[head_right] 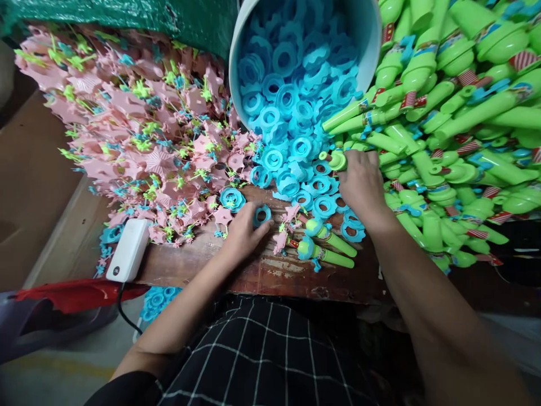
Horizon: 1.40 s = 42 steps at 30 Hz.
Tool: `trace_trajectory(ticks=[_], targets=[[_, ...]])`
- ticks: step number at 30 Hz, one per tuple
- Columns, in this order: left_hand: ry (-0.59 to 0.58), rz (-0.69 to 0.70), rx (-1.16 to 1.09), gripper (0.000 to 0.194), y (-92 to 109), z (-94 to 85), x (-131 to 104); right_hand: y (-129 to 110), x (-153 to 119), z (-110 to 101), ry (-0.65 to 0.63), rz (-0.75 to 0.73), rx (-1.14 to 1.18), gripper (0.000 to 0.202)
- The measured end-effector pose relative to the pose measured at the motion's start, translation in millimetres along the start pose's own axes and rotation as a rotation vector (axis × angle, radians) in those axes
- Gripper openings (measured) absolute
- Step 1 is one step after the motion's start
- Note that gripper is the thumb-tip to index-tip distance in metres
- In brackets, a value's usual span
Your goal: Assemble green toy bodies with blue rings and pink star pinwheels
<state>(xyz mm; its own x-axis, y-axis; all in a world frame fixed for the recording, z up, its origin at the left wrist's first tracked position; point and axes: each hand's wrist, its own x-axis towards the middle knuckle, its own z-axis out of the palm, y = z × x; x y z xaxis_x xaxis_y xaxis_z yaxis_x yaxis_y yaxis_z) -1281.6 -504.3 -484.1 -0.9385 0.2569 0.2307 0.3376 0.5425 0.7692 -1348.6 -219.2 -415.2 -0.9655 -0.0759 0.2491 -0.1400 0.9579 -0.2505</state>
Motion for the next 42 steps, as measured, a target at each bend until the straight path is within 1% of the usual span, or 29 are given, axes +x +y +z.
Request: trace_trajectory(ticks=[2, 4, 5, 6, 8, 10, 12, 13, 14, 15, 16, 17, 19, 20, 21, 22, 23, 24, 26, 27, 28, 30, 32, 34, 36, 37, 38, 40, 42], targets=[[0.061, -0.154, -0.368, 0.045, 7, -8.5, -6, -12, -17, -10, 0.012, 0.042, 0.132, 0.05], [0.076, -0.315, -0.741, 0.043, 18, -16.1, -9, -30, -42, -16, -0.009, 0.068, 0.297, 0.052], [0.077, -0.386, -0.896, 0.04, 24, -18.9, -10, -40, -56, -17, -0.037, 0.039, 0.365, 0.051], [0.086, -0.448, -1.022, 0.039, 31, -20.9, -11, -51, -72, -17, -0.068, -0.025, 0.406, 0.049], [0.121, -0.54, -1.188, 0.043, 44, -21.2, -12, -74, -101, -10, -0.13, -0.186, 0.389, 0.043], [0.17, -0.588, -1.246, 0.046, 53, -17.0, -15, -93, -126, 0, -0.179, -0.263, 0.319, 0.041], [0.19, -0.58, -1.213, 0.047, 59, -10.4, -21, -108, -144, 9, -0.219, -0.216, 0.324, 0.043], [0.179, -0.555, -1.187, 0.049, 61, -7.2, -25, -113, -150, 12, -0.236, -0.166, 0.391, 0.045], [0.154, -0.527, -1.171, 0.053, 63, -4.8, -30, -117, -155, 14, -0.26, -0.104, 0.506, 0.045], [0.118, -0.502, -1.169, 0.06, 65, -3.2, -35, -120, -158, 15, -0.317, -0.022, 0.659, 0.045], [0.075, -0.481, -1.178, 0.066, 66, -2.7, -39, -123, -161, 15, -0.409, 0.082, 0.846, 0.044], [0.03, -0.465, -1.189, 0.07, 68, -3.1, -44, -124, -163, 14, -0.535, 0.203, 1.053, 0.045], [-0.054, -0.425, -1.18, 0.07, 68, -6.4, -50, -126, -165, 14, -0.827, 0.453, 1.445, 0.048], [-0.088, -0.398, -1.136, 0.067, 66, -9.0, -52, -125, -164, 15, -0.941, 0.554, 1.593, 0.05], [-0.102, -0.368, -1.049, 0.061, 62, -12.1, -51, -125, -163, 17, -1.008, 0.625, 1.693, 0.053], [-0.08, -0.34, -0.909, 0.054, 55, -15.7, -49, -124, -160, 19, -1.032, 0.658, 1.735, 0.054], [-0.013, -0.314, -0.715, 0.049, 47, -19.8, -46, -123, -157, 22, -1.034, 0.658, 1.716, 0.054], [0.085, -0.285, -0.48, 0.045, 36, -24.4, -42, -122, -153, 25, -1.017, 0.631, 1.644, 0.054], [0.291, -0.217, 0.006, 0.041, 13, -34.5, -33, -118, -145, 33, -0.956, 0.53, 1.416, 0.055], [0.361, -0.179, 0.204, 0.04, 3, -39.5, -30, -116, -140, 37, -0.919, 0.473, 1.307, 0.058], [0.4, -0.145, 0.354, 0.039, -6, -43.9, -28, -114, -137, 42, -0.884, 0.426, 1.227, 0.061], [0.412, -0.1, 0.519, 0.035, -17, -49.9, -29, -110, -131, 50, -0.823, 0.378, 1.161, 0.066], [0.383, -0.066, 0.582, 0.03, -19, -51.0, -37, -107, -126, 56, -0.794, 0.363, 1.171, 0.067], [0.306, -0.032, 0.601, 0.027, -17, -47.7, -47, -106, -125, 58, -0.787, 0.356, 1.184, 0.068], [0.214, 0.002, 0.58, 0.028, -15, -42.0, -56, -106, -126, 54, -0.824, 0.348, 1.183, 0.069], [0.193, 0.009, 0.548, 0.031, -15, -39.0, -59, -107, -128, 51, -0.853, 0.347, 1.178, 0.07], [0.198, 0.002, 0.501, 0.036, -15, -36.1, -62, -107, -130, 47, -0.879, 0.351, 1.169, 0.07], [0.269, -0.045, 0.374, 0.046, -18, -31.3, -66, -106, -136, 40, -0.906, 0.356, 1.139, 0.071], [0.322, -0.105, 0.253, 0.054, -22, -28.2, -67, -103, -143, 37, -0.878, 0.352, 1.092, 0.07]])
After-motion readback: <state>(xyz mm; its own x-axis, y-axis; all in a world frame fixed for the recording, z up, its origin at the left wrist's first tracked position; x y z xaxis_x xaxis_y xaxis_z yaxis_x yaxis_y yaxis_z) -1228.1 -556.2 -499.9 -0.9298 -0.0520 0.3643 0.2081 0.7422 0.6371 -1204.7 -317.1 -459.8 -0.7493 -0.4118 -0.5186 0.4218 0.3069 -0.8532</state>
